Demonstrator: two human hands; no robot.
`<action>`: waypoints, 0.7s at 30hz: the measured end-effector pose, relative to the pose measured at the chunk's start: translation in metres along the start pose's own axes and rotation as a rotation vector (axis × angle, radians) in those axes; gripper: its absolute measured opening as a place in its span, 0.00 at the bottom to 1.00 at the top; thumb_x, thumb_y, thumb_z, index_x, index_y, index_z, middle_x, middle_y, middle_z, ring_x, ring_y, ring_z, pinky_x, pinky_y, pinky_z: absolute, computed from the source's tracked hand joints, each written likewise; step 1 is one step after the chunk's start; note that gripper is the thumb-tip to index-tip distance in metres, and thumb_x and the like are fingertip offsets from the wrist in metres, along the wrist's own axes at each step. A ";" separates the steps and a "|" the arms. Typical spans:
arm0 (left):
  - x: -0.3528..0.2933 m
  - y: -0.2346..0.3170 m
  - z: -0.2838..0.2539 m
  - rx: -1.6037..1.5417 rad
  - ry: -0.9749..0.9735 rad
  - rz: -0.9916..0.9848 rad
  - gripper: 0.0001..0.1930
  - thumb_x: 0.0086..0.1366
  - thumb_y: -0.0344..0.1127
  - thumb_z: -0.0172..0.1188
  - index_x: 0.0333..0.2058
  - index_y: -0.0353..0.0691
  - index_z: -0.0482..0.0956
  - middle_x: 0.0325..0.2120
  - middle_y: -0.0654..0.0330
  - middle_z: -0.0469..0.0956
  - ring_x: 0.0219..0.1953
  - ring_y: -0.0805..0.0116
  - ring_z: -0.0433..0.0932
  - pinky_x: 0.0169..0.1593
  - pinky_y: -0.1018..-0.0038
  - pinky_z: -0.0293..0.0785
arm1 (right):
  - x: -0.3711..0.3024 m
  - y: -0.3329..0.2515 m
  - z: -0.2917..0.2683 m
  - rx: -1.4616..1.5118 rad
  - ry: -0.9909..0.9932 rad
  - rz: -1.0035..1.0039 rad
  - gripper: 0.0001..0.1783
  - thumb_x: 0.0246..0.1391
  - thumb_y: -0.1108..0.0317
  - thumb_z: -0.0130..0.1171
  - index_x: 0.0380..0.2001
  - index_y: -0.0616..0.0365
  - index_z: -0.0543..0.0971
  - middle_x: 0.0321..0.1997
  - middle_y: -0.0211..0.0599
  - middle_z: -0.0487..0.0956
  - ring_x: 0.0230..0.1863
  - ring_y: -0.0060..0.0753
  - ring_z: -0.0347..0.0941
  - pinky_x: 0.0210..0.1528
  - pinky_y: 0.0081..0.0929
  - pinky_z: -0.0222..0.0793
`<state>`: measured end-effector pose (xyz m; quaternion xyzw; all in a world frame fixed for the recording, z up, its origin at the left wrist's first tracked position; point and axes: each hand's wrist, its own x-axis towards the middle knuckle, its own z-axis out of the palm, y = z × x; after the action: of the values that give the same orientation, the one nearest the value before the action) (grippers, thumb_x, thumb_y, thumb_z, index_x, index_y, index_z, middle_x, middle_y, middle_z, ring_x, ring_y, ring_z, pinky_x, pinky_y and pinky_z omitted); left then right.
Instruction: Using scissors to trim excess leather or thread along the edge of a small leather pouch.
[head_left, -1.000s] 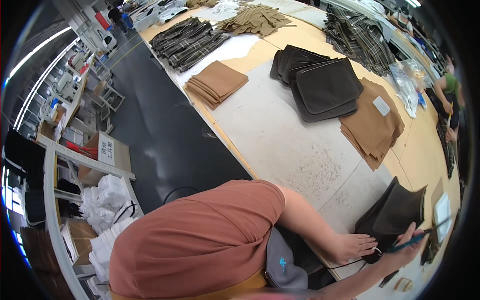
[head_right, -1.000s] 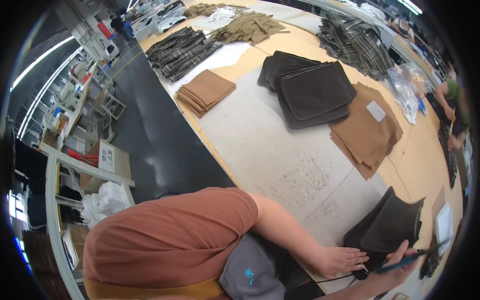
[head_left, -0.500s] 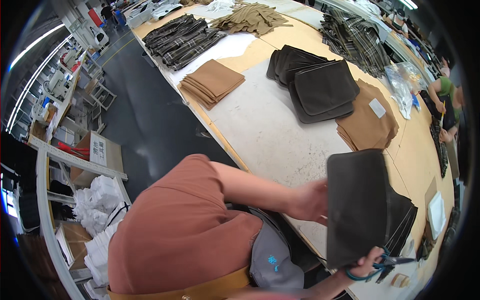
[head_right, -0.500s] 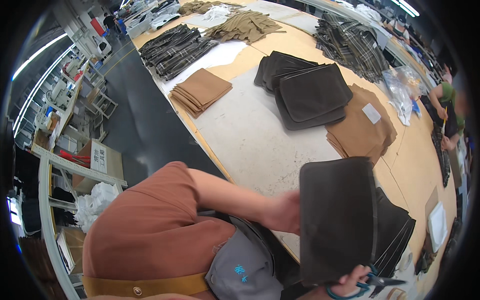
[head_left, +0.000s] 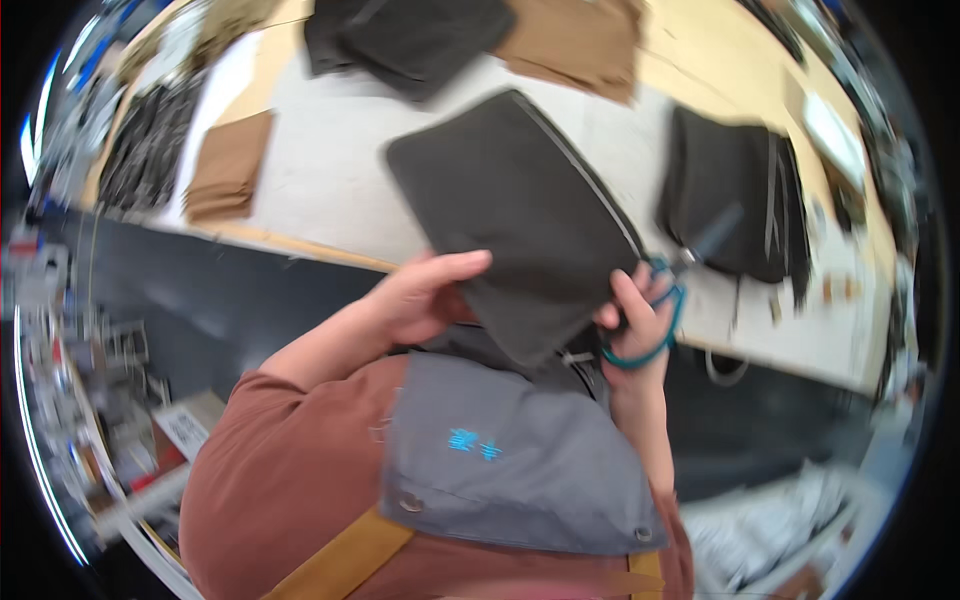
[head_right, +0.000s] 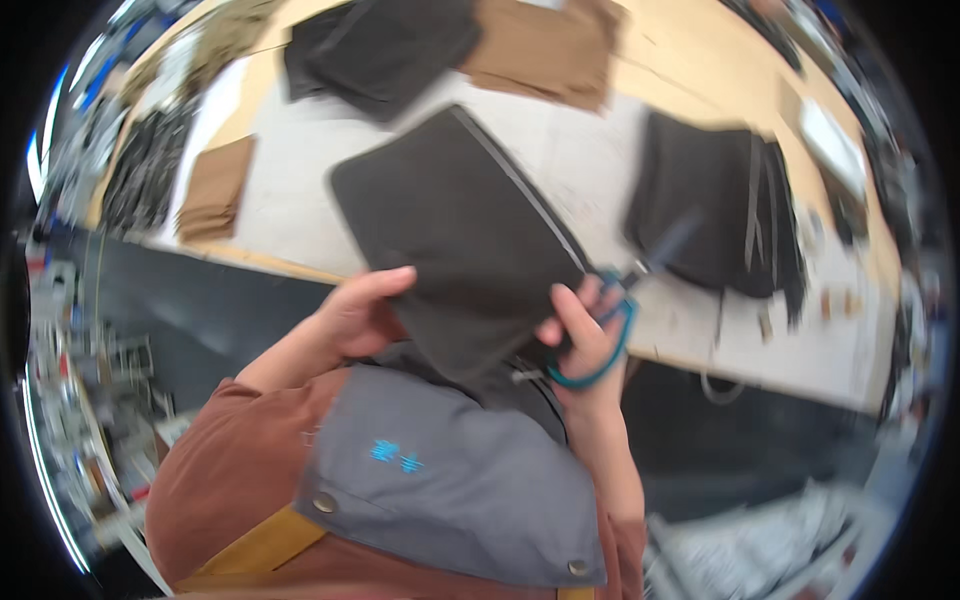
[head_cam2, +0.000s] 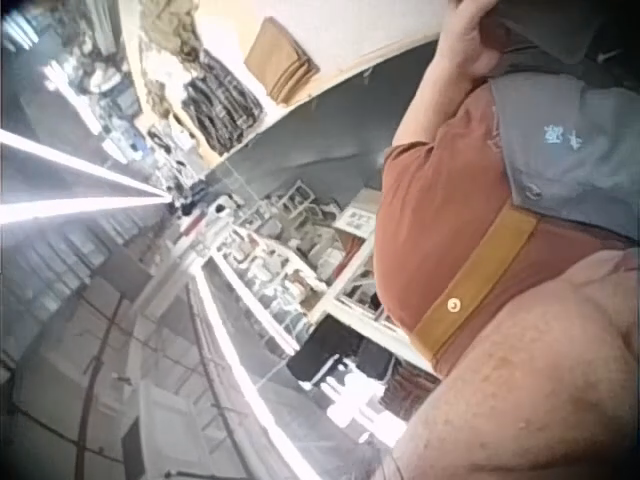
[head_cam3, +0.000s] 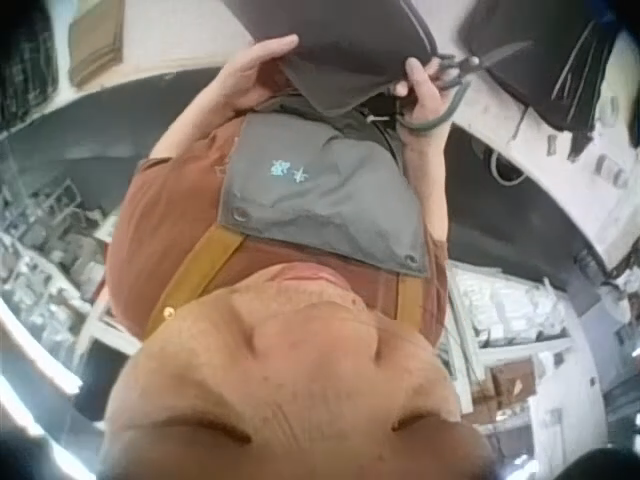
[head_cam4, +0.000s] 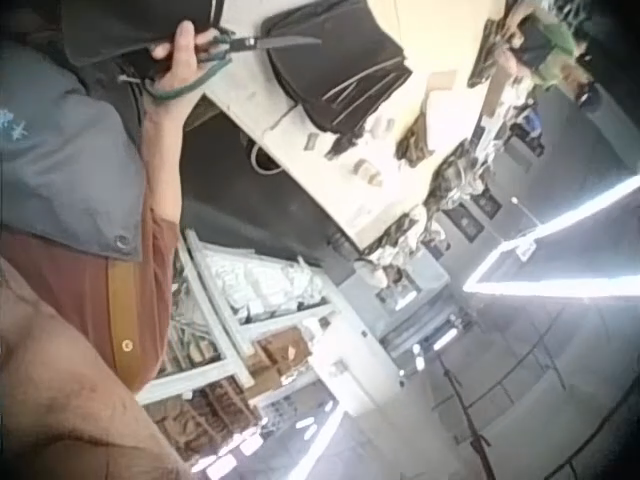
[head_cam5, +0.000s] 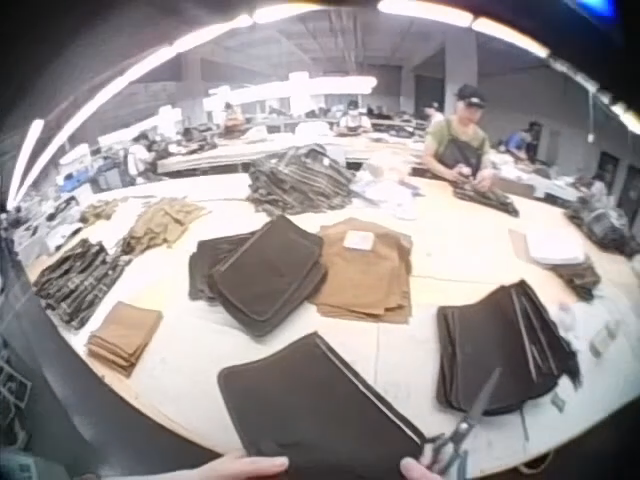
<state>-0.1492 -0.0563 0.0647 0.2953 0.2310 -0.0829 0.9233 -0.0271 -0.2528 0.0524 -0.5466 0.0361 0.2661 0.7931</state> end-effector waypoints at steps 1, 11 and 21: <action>0.000 -0.001 -0.011 0.037 0.001 0.003 0.24 0.62 0.38 0.56 0.55 0.38 0.64 0.49 0.56 0.72 0.50 0.60 0.74 0.52 0.57 0.71 | -0.002 -0.001 0.000 0.000 -0.053 0.036 0.15 0.47 0.75 0.61 0.24 0.51 0.62 0.22 0.24 0.64 0.16 0.20 0.64 0.21 0.18 0.62; -0.004 0.006 -0.020 0.117 0.092 0.032 0.26 0.60 0.34 0.57 0.56 0.37 0.62 0.51 0.54 0.69 0.51 0.60 0.72 0.52 0.59 0.70 | 0.008 0.003 -0.018 -0.001 -0.077 0.002 0.16 0.45 0.76 0.66 0.27 0.52 0.66 0.28 0.27 0.68 0.23 0.17 0.66 0.25 0.15 0.63; -0.002 -0.001 -0.008 0.231 0.266 0.180 0.22 0.62 0.28 0.57 0.55 0.39 0.64 0.52 0.57 0.67 0.53 0.62 0.69 0.53 0.64 0.70 | 0.006 -0.006 -0.008 -0.207 -0.069 -0.025 0.15 0.47 0.77 0.64 0.26 0.53 0.66 0.24 0.25 0.69 0.21 0.14 0.64 0.23 0.14 0.62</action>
<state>-0.1543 -0.0527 0.0591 0.4272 0.3127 0.0136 0.8482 -0.0177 -0.2589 0.0520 -0.6165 -0.0260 0.2772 0.7365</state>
